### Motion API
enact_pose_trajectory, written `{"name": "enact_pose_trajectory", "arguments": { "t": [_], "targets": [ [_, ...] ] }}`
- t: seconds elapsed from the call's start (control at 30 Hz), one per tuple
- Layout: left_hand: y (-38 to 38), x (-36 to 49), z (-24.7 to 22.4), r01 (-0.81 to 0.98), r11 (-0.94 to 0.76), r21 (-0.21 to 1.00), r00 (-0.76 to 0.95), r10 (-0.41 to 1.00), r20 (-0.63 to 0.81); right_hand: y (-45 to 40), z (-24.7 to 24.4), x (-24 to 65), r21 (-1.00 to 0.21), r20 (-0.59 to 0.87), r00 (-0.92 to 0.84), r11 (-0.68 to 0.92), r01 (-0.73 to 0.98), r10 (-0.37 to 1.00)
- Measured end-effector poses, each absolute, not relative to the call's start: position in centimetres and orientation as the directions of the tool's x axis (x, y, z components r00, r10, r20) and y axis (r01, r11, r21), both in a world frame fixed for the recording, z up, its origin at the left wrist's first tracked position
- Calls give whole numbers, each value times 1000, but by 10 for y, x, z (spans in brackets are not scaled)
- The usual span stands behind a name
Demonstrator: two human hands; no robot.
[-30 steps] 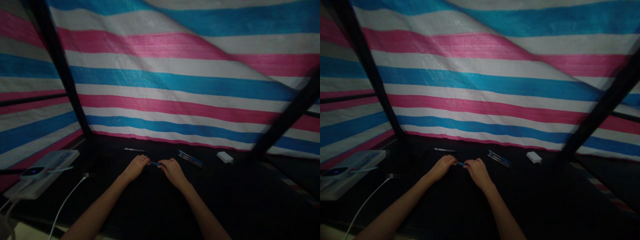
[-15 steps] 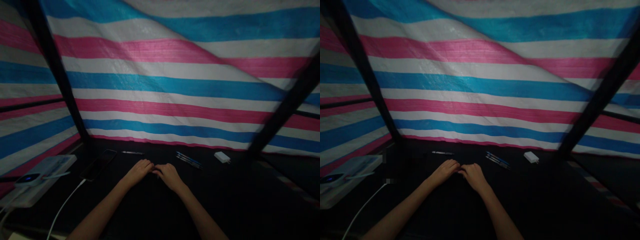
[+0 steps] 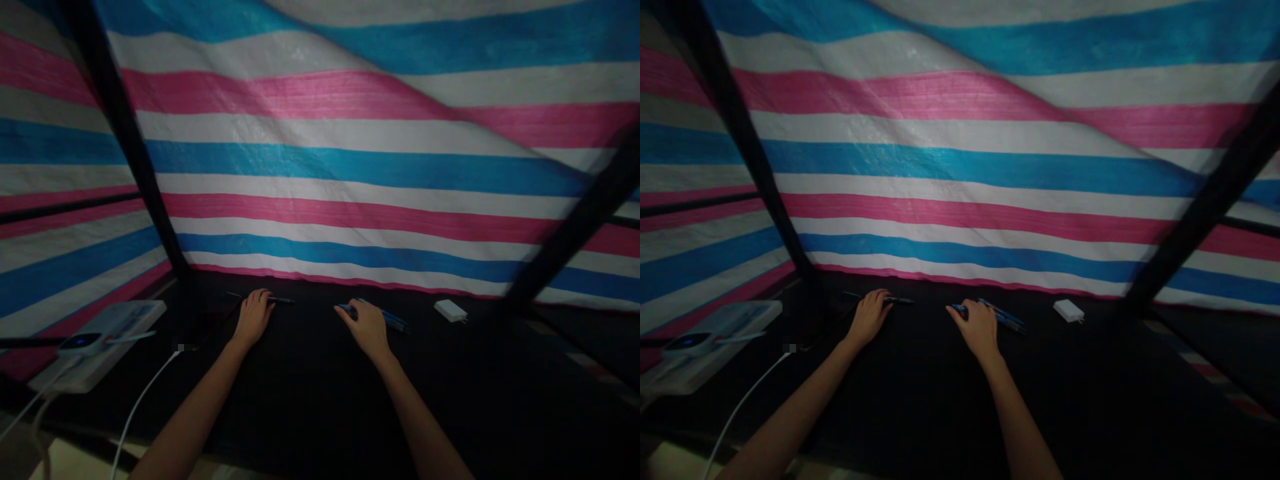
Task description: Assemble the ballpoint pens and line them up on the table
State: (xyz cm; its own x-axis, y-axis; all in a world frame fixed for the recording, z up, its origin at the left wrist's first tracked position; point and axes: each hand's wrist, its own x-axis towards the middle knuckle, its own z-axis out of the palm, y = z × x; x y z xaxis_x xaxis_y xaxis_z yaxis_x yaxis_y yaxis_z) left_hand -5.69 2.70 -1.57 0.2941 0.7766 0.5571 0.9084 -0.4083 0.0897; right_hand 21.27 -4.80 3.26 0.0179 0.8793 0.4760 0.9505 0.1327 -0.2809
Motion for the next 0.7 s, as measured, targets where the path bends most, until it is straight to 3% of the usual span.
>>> {"name": "enact_pose_trajectory", "arguments": {
  "t": [0.13, 0.7],
  "targets": [
    [22, -50, -10, 900, -430, 77, 320, 770, 552, -50, 32, 209, -234, 435, 112, -8, 972, 894],
    [20, -49, -7, 891, -452, 53, 369, 787, 495, -48, 28, 209, -187, 401, 143, -73, 980, 905]
  ]
}}
